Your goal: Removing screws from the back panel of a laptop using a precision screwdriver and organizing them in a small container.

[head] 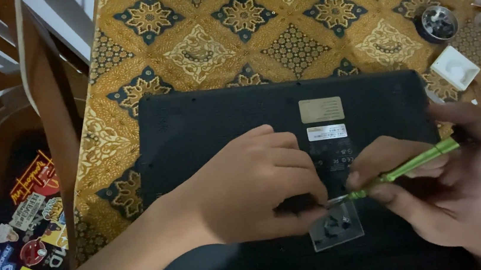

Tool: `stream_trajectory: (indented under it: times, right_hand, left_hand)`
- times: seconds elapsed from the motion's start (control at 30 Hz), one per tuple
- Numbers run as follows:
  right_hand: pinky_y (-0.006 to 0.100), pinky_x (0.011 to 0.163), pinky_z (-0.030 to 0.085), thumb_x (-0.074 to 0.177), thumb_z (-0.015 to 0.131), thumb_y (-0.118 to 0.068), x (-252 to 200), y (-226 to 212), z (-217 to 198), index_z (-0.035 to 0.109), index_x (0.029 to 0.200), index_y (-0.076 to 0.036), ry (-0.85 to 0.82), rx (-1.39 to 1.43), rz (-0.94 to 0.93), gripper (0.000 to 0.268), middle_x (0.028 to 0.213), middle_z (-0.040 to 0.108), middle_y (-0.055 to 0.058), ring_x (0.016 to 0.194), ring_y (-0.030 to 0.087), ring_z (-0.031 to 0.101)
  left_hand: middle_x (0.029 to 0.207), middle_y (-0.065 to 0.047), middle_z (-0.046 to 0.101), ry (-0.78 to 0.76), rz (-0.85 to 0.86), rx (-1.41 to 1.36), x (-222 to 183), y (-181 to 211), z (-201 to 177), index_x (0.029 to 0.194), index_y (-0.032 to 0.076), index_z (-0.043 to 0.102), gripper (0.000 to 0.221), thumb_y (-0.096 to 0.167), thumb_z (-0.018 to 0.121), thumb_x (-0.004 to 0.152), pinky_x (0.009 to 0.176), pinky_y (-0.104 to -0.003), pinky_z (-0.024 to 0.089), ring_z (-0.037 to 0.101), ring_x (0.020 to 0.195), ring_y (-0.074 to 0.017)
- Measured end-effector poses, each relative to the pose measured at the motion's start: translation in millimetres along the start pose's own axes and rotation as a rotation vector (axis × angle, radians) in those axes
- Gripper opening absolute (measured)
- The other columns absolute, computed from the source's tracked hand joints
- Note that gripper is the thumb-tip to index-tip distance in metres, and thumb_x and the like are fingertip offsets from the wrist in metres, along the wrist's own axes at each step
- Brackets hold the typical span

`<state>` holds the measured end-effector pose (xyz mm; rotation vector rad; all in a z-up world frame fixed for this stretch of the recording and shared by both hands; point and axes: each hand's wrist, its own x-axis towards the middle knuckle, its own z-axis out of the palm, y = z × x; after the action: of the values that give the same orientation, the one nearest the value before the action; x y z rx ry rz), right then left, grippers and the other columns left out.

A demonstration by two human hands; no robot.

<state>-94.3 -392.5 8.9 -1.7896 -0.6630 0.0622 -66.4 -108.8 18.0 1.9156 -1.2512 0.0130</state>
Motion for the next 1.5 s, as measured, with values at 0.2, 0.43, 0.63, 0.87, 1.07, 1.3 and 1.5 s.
stream_trajectory:
  times: [0.2, 0.43, 0.63, 0.87, 1.07, 1.3, 1.5]
  right_hand:
    - [0.065, 0.102, 0.078, 0.092, 0.063, -0.008, -5.2, 7.9, -10.5, 0.016, 0.158, -0.032, -0.015, -0.057, -0.063, 0.085, 0.124, 0.064, 0.020, 0.118, 0.044, 0.076]
    - [0.035, 0.086, 0.072, 0.090, 0.066, -0.007, -5.5, -18.0, -9.9, 0.046, 0.135, -0.011, 0.093, -0.398, -0.039, 0.049, 0.110, 0.079, 0.007, 0.093, 0.022, 0.088]
    - [0.036, 0.107, 0.073, 0.093, 0.060, -0.013, -33.4, -7.9, -30.7, 0.055, 0.137, -0.025, -0.082, -0.390, 0.103, 0.046, 0.139, 0.069, -0.002, 0.132, 0.023, 0.074]
    - [0.045, 0.118, 0.066, 0.090, 0.060, -0.011, -35.6, -3.9, -36.2, 0.058, 0.140, -0.027, -0.124, -0.140, 0.300, 0.052, 0.148, 0.064, 0.001, 0.145, 0.026, 0.062]
    - [0.028, 0.104, 0.076, 0.099, 0.058, -0.004, -37.3, 3.6, -25.2, 0.047, 0.142, -0.024, -0.072, -0.265, -0.091, 0.049, 0.149, 0.061, -0.003, 0.138, 0.025, 0.075]
    - [0.030, 0.100, 0.070, 0.097, 0.053, -0.006, -38.4, 5.0, -37.7, 0.055, 0.143, -0.023, -0.165, -0.182, 0.155, 0.050, 0.154, 0.059, -0.001, 0.150, 0.022, 0.060]
    - [0.039, 0.114, 0.060, 0.096, 0.057, -0.011, -34.8, 2.8, -31.8, 0.055, 0.143, -0.024, -0.151, -0.233, 0.119, 0.049, 0.150, 0.063, 0.000, 0.147, 0.024, 0.063]
  left_hand:
    - [0.094, -0.003, 0.073, 0.045, -0.144, -0.298, 2.6, 5.9, -3.7, 0.100, 0.014, 0.072, 0.008, 0.016, 0.067, 0.094, 0.083, -0.038, 0.056, 0.068, 0.090, -0.0215]
    - [0.089, -0.010, 0.077, 0.231, -0.599, -1.008, 7.4, 14.5, -7.1, 0.105, 0.005, 0.078, 0.022, 0.022, 0.071, 0.094, 0.062, -0.027, 0.053, 0.062, 0.067, -0.0121]
    - [0.094, -0.013, 0.080, 0.256, -0.689, -1.225, 8.9, 10.8, -4.9, 0.103, 0.001, 0.080, 0.020, 0.017, 0.071, 0.096, 0.063, -0.027, 0.050, 0.066, 0.070, -0.0144]
    - [0.093, -0.017, 0.079, 0.288, -0.730, -1.324, 7.0, 8.6, -2.0, 0.105, -0.002, 0.079, 0.022, 0.017, 0.071, 0.096, 0.062, -0.026, 0.050, 0.068, 0.071, -0.0167]
    - [0.096, -0.017, 0.079, 0.256, -0.778, -1.352, 7.6, 8.1, 0.6, 0.107, -0.003, 0.078, 0.023, 0.017, 0.069, 0.097, 0.062, -0.024, 0.051, 0.069, 0.072, -0.0154]
    - [0.095, -0.020, 0.078, 0.284, -0.797, -1.345, 10.4, 9.7, 0.2, 0.107, -0.005, 0.078, 0.024, 0.015, 0.069, 0.097, 0.061, -0.025, 0.051, 0.068, 0.070, -0.0170]
    - [0.092, -0.016, 0.079, 0.308, -0.834, -1.322, 11.5, 11.7, -0.5, 0.100, -0.002, 0.078, 0.021, 0.018, 0.070, 0.097, 0.061, -0.026, 0.048, 0.067, 0.070, -0.0153]
